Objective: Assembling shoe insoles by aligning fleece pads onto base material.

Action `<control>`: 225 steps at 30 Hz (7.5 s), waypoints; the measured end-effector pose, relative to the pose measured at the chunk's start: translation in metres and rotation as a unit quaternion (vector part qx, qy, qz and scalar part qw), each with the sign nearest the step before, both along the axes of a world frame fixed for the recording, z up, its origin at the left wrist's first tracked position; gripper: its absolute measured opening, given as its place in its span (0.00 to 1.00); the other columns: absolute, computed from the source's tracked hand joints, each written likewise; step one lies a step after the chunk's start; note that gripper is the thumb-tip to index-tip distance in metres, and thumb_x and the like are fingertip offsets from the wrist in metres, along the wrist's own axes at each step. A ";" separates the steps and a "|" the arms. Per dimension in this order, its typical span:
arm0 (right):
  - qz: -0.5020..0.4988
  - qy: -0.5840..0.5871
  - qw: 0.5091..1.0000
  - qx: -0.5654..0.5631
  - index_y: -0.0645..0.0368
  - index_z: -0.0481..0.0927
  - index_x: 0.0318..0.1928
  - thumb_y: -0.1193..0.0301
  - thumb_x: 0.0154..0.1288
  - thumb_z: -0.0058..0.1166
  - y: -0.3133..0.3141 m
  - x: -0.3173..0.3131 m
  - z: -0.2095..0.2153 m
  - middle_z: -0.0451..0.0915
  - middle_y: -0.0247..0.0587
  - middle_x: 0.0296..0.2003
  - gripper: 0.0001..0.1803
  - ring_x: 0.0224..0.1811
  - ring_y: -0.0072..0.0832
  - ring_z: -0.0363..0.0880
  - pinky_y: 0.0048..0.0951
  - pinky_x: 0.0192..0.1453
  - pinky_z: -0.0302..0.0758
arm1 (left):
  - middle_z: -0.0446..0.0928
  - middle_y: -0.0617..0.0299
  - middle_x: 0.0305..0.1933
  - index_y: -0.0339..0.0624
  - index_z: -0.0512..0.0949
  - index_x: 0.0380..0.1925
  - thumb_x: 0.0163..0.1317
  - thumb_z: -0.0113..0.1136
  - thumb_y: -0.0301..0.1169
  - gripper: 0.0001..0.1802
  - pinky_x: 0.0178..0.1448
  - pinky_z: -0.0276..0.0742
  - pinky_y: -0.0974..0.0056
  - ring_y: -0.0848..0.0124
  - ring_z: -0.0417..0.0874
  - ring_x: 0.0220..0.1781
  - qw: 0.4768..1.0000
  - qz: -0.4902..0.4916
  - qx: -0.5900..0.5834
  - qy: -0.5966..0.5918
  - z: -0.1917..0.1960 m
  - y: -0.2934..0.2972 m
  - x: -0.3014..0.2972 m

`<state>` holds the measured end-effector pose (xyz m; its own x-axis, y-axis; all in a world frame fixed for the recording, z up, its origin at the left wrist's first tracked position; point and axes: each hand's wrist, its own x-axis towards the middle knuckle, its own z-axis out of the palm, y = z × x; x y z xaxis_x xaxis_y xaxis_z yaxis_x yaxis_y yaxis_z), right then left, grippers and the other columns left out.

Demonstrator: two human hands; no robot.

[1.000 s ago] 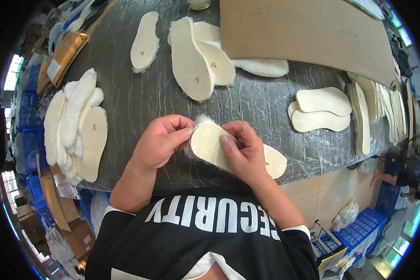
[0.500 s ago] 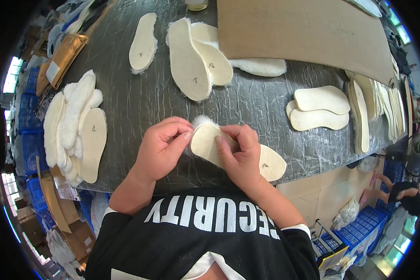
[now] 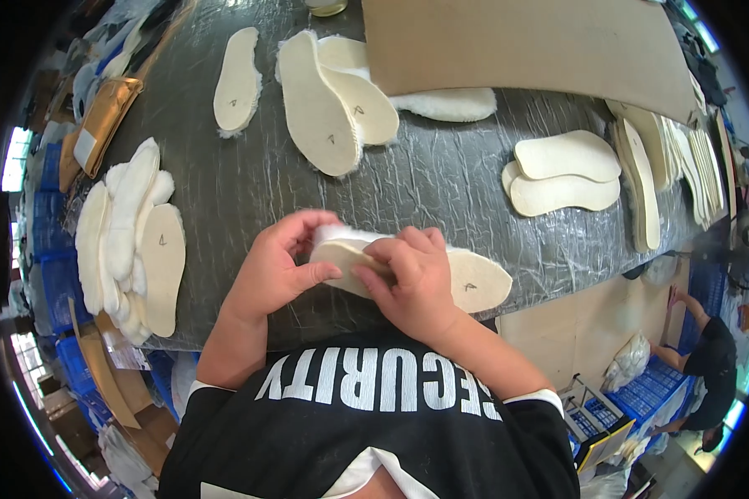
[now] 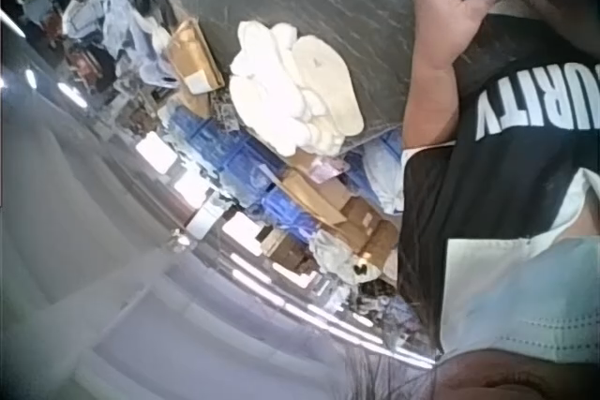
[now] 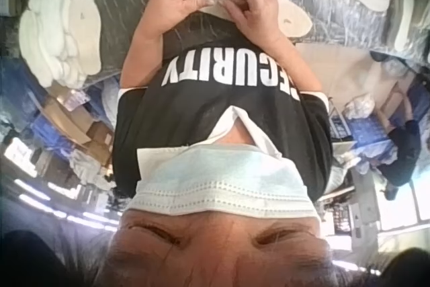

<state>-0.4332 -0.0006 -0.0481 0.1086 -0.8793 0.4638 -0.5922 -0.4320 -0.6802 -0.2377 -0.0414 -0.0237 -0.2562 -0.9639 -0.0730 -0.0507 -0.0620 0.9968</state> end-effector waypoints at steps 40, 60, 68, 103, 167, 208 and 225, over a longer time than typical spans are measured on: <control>0.082 0.214 0.969 0.094 0.52 0.79 0.28 0.61 0.42 0.70 0.010 -0.020 0.034 0.75 0.30 0.29 0.15 0.39 0.29 0.73 0.36 0.43 0.64 | 0.80 0.57 0.40 0.39 0.78 0.42 0.46 0.72 0.33 0.22 0.68 0.61 0.42 0.59 0.81 0.48 0.826 -0.292 -0.244 -0.416 0.030 0.000 -0.012; 0.199 0.104 0.929 0.294 0.60 0.80 0.33 0.65 0.61 0.59 -0.016 -0.045 0.031 0.81 0.49 0.28 0.11 0.36 0.50 0.80 0.46 0.42 0.74 | 0.79 0.62 0.36 0.41 0.80 0.32 0.43 0.73 0.30 0.15 0.63 0.66 0.49 0.66 0.81 0.45 0.823 -0.275 -0.351 -0.352 0.010 -0.008 -0.014; 0.086 -0.320 0.735 0.592 0.65 0.79 0.49 0.67 0.73 0.50 -0.026 -0.080 -0.014 0.83 0.38 0.36 0.14 0.35 0.20 0.80 0.25 0.39 0.77 | 0.66 0.50 0.63 0.42 0.73 0.49 0.34 0.81 0.36 0.39 0.66 0.66 0.51 0.51 0.67 0.66 0.881 -0.079 -0.381 -0.271 0.001 -0.013 -0.009; 0.193 -0.450 0.588 0.644 0.65 0.78 0.48 0.66 0.70 0.55 0.003 -0.032 -0.014 0.82 0.37 0.33 0.14 0.28 0.19 0.81 0.18 0.26 0.76 | 0.81 0.66 0.32 0.47 0.81 0.32 0.49 0.71 0.46 0.18 0.63 0.62 0.47 0.69 0.83 0.36 0.829 -0.257 -0.451 -0.209 0.022 0.005 -0.047; -0.306 -0.090 0.920 -0.227 0.62 0.73 0.32 0.76 0.68 0.50 0.022 -0.218 0.163 0.78 0.37 0.34 0.06 0.33 0.22 0.74 0.25 0.38 0.71 | 0.80 0.55 0.27 0.34 0.79 0.24 0.54 0.67 0.35 0.13 0.40 0.79 0.53 0.57 0.82 0.35 0.930 -0.263 -0.185 -0.178 -0.038 -0.113 -0.234; -0.331 0.463 0.820 -0.066 0.48 0.78 0.49 0.72 0.59 0.51 -0.246 -0.225 0.055 0.76 0.38 0.42 0.16 0.45 0.37 0.79 0.38 0.40 0.79 | 0.70 0.31 0.60 0.28 0.50 0.71 0.52 0.70 0.48 0.56 0.58 0.76 0.63 0.60 0.81 0.53 0.775 -0.384 0.371 0.338 -0.064 -0.057 -0.047; -0.436 -0.078 0.858 -0.258 0.59 0.83 0.45 0.67 0.58 0.61 -0.147 -0.294 0.133 0.85 0.50 0.34 0.15 0.38 0.40 0.84 0.35 0.47 0.78 | 0.69 0.30 0.60 0.29 0.58 0.68 0.58 0.54 0.69 0.56 0.40 0.75 0.65 0.62 0.80 0.45 0.889 -0.232 0.104 0.381 0.027 -0.074 -0.070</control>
<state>-0.7271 -0.1478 0.0853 -0.5853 -0.2673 0.7655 -0.7631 -0.1376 -0.6315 -0.3081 -0.1154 0.0037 -0.6740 -0.7275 0.1287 0.5663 -0.3969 0.7223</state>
